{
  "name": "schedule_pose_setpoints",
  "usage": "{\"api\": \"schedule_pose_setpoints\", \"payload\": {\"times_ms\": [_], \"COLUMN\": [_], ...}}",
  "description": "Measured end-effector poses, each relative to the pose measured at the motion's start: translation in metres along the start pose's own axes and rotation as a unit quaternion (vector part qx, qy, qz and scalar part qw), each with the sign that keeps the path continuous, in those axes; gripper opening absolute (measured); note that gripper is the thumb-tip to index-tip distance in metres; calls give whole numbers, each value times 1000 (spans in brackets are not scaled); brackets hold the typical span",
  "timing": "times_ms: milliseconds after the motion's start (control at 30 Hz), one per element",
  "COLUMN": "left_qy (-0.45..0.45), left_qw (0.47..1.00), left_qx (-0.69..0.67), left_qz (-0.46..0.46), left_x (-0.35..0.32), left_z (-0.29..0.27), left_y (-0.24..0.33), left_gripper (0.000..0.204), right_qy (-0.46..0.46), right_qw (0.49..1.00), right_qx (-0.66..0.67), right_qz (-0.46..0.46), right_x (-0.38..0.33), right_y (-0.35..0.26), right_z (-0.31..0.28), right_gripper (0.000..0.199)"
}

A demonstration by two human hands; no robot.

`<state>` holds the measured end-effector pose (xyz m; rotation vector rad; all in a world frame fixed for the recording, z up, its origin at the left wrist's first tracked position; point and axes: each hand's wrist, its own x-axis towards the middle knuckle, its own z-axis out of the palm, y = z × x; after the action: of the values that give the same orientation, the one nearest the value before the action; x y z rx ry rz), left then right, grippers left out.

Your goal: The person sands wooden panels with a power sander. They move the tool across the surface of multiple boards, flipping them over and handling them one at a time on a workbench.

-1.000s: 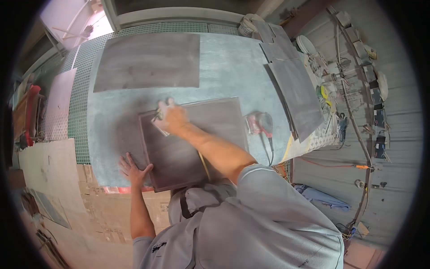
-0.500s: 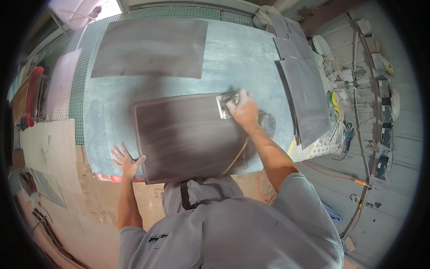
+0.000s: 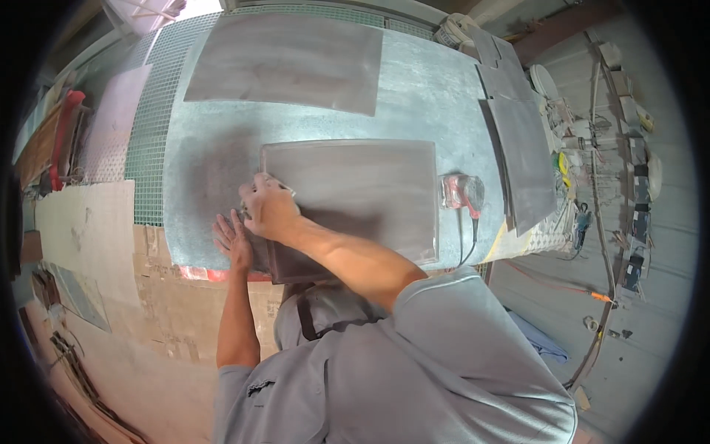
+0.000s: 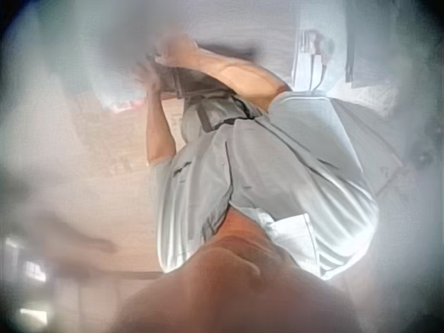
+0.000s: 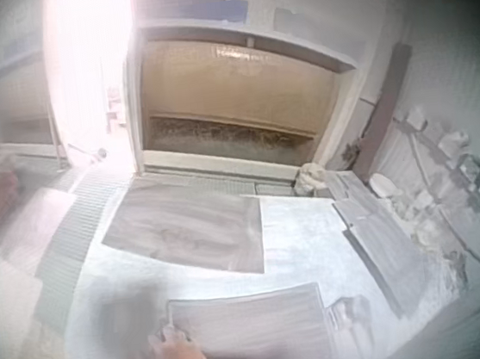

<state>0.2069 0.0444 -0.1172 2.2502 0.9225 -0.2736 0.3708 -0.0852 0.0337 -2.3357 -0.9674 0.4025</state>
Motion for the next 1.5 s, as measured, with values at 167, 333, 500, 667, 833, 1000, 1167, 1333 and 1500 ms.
{"api": "schedule_pose_setpoints", "payload": {"times_ms": [167, 333, 500, 667, 833, 1000, 1167, 1333, 1500], "left_qy": [-7, -3, 3, -4, 20, -13, 1, 16, -1], "left_qw": [996, 992, 990, 992, 991, 999, 1000, 992, 992], "left_qx": [89, 124, 139, 128, 128, 49, -3, 128, 129], "left_qz": [-1, 2, 0, 6, -8, -10, 8, -10, 2], "left_x": [-4, -15, -11, -12, -11, -4, 1, 3, -12], "left_z": [-7, -19, -11, -10, 0, -2, -2, -3, -13], "left_y": [11, 33, 24, 17, 15, 11, 4, 3, 25], "left_gripper": [120, 156, 160, 163, 124, 82, 73, 118, 154], "right_qy": [45, 182, 273, 281, 206, 20, -35, 45, 183], "right_qw": [995, 955, 915, 903, 948, 985, 998, 990, 939], "right_qx": [-18, -75, -118, -124, -100, -59, -34, -2, -29], "right_qz": [88, 224, 273, 299, 220, 158, 51, 132, 289], "right_x": [-45, -108, -184, -191, -130, -99, -97, -138, -204], "right_y": [26, 127, 239, 243, 136, 21, -37, 7, 105], "right_z": [-27, -100, -150, -162, -104, -24, 22, -6, -82], "right_gripper": [53, 52, 44, 43, 46, 56, 53, 58, 58]}}
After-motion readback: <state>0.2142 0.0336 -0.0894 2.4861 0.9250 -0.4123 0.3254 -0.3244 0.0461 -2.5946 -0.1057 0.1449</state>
